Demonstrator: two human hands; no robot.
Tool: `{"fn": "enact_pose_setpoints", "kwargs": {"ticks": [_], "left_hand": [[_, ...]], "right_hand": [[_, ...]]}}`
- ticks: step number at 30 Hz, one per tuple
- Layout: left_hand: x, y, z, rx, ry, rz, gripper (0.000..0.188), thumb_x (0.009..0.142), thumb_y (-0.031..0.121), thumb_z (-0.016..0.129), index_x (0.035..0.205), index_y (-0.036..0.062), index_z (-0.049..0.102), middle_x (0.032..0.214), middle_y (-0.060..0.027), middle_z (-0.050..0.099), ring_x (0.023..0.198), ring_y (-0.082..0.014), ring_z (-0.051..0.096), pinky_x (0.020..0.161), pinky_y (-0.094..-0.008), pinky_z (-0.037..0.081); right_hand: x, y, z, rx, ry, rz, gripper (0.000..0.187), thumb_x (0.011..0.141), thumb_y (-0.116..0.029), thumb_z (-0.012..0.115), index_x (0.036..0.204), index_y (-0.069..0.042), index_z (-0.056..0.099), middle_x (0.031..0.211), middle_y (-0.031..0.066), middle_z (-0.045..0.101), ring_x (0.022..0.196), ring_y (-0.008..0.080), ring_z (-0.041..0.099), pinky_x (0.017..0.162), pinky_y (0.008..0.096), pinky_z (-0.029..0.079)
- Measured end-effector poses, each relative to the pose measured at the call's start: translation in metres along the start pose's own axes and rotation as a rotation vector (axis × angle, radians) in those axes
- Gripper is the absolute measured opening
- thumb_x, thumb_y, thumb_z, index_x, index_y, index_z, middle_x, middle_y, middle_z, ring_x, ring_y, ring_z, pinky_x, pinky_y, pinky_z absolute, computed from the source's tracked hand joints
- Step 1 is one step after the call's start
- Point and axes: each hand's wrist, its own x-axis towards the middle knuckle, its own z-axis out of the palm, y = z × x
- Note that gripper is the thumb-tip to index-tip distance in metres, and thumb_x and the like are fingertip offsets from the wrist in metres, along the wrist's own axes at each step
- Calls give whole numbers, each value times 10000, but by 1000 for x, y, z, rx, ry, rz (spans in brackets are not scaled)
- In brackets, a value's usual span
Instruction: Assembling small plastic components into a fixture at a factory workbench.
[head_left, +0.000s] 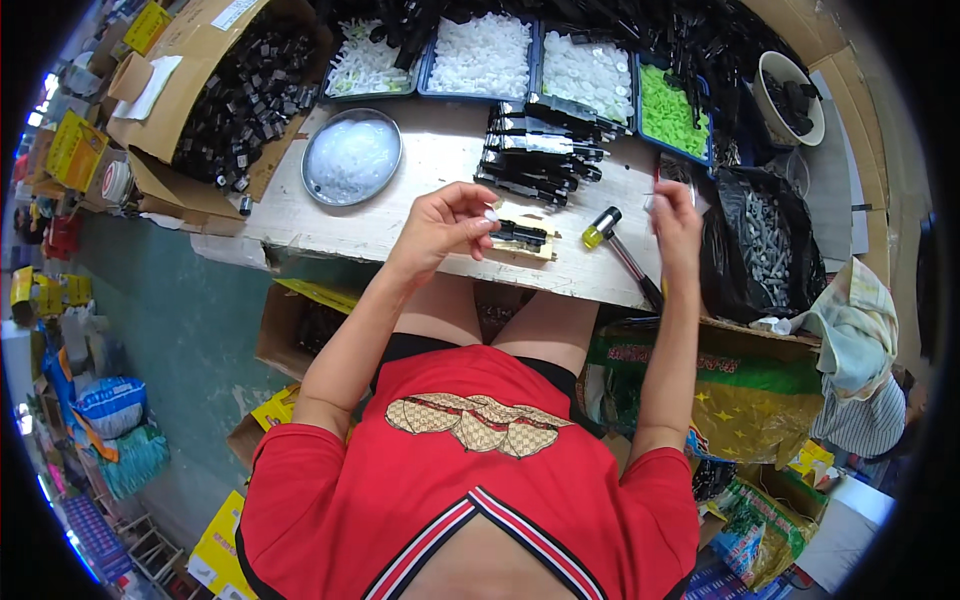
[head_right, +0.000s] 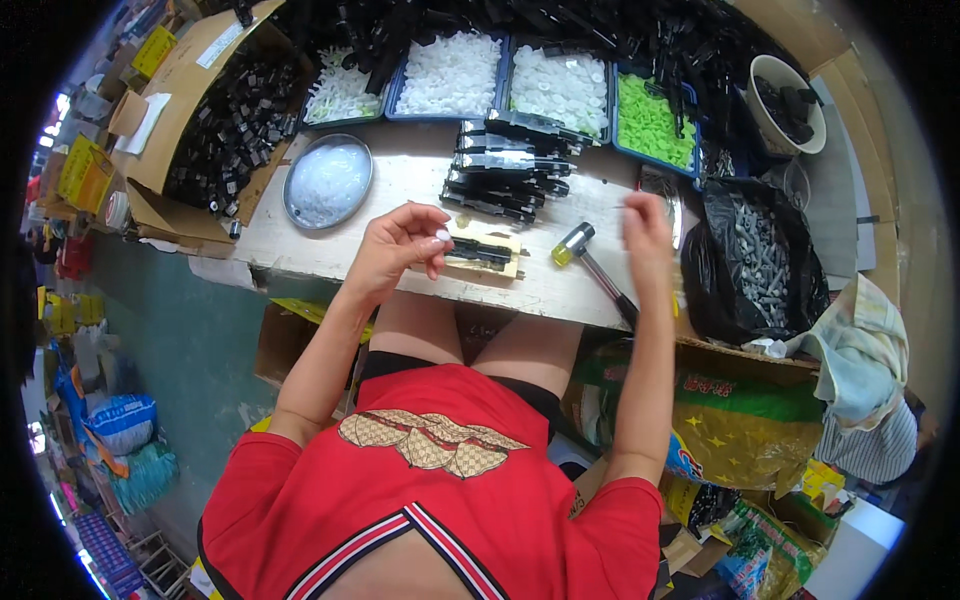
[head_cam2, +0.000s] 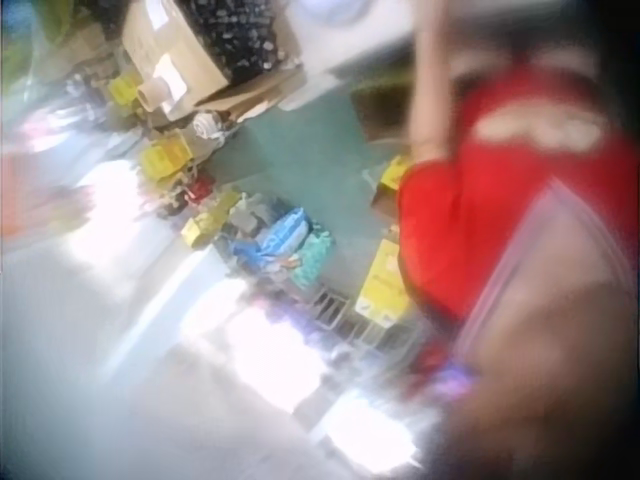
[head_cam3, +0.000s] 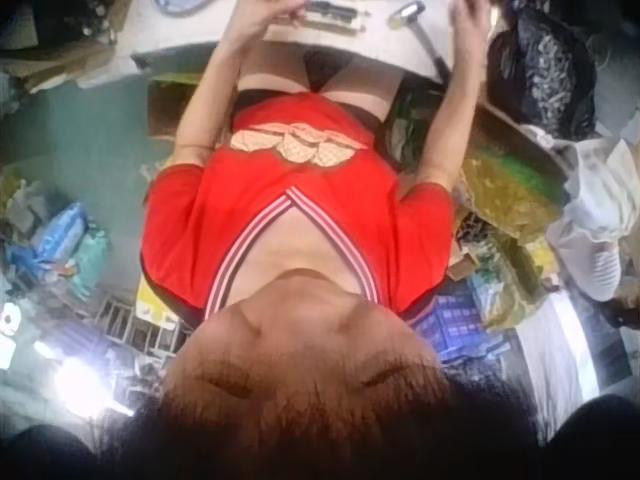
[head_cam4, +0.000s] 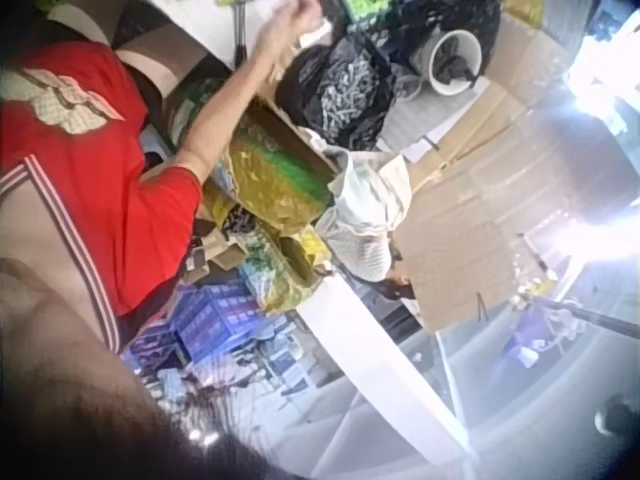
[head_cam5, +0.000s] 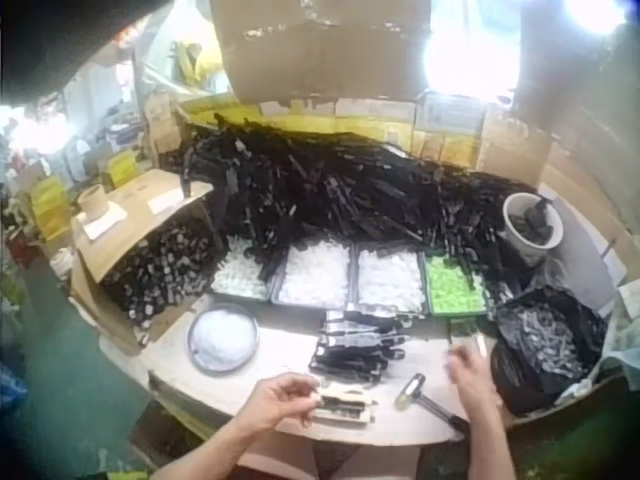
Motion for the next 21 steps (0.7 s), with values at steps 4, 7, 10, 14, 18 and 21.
{"fn": "enact_pose_setpoints", "kwargs": {"ticks": [4,7,10,14,18,21], "left_hand": [[-7,-5,15,-29,-34,-34,365,819,3,604,1166,1,490,832,-64,588,673,-111,606,528,-219,503],[-9,-8,17,-34,-44,-23,436,815,3,610,1220,5,451,835,-60,579,667,-115,601,525,-222,501],[-12,-8,17,-57,-48,-25,472,803,-3,620,1239,7,438,843,-65,576,679,-124,599,540,-234,508],[-13,-7,17,-83,-53,-21,498,795,-11,625,1253,10,429,850,-69,573,694,-135,599,559,-248,516],[-12,-6,18,-84,-54,-18,504,793,-17,623,1257,11,426,852,-70,572,695,-137,600,559,-248,515],[-11,-8,19,-95,-46,-18,505,793,-21,621,1257,9,425,850,-71,573,694,-137,600,559,-248,514]], "right_hand": [[-43,-43,79,194,-320,-84,85,877,-50,496,950,-48,539,778,-32,492,670,38,436,577,180,373],[-57,-54,113,338,-375,-64,94,889,-73,516,980,-50,524,778,-49,478,646,23,412,566,164,337],[-60,-56,120,394,-383,-30,86,890,-60,511,972,-36,516,838,-20,507,729,41,457,647,182,379],[-64,-55,123,410,-384,-5,77,892,-42,497,964,-20,505,889,11,531,801,62,502,721,202,421],[-64,-50,124,423,-369,-1,74,892,-42,496,963,-20,503,888,10,531,798,62,502,718,202,424],[-66,-50,127,437,-344,-23,74,894,-47,498,964,-22,500,884,9,532,800,64,507,723,207,428]]}}
